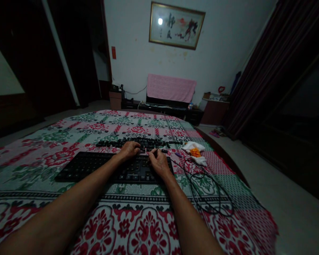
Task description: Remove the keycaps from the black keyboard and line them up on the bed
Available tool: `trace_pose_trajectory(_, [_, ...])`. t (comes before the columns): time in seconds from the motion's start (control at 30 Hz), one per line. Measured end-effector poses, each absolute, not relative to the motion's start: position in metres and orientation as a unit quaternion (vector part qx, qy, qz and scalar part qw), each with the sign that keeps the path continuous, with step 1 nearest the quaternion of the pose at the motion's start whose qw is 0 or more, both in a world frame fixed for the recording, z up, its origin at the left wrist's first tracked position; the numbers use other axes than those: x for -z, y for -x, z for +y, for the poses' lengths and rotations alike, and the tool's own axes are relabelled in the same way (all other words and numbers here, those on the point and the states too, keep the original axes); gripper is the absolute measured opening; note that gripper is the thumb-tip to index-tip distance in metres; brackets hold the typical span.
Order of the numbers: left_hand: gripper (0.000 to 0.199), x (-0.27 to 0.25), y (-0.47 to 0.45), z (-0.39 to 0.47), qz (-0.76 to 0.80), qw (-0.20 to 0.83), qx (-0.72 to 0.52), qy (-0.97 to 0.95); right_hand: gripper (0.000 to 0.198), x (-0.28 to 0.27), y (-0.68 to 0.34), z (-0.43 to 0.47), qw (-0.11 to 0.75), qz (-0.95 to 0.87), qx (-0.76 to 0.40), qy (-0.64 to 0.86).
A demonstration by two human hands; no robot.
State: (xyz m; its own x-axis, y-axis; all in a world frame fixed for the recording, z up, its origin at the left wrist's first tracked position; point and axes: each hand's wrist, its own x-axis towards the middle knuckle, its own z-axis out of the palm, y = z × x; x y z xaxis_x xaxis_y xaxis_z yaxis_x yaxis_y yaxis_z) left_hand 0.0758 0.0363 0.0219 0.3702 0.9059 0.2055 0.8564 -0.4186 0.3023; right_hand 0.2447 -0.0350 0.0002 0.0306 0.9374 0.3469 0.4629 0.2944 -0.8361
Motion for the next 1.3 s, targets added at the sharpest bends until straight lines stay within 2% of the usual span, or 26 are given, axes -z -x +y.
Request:
trace_pose_trajectory(0.37, [0.031, -0.015, -0.084, 0.045, 0.575, 0.049, -0.108, -0.81, 0.022, -0.003, -0.241, -0.037, 0.478, -0.637, -0.257, 0.548])
trace_pose_trajectory(0.93, [0.028, -0.022, -0.084, 0.045, 0.559, 0.065, -0.132, -0.816, 0.022, -0.003, -0.241, -0.038, 0.473, -0.649, -0.251, 0.54])
trace_pose_trajectory(1.3, [0.031, -0.038, -0.015, 0.011, 0.572, 0.055, -0.128, -0.808, 0.027, -0.009, -0.234, -0.043, 0.482, -0.675, -0.263, 0.493])
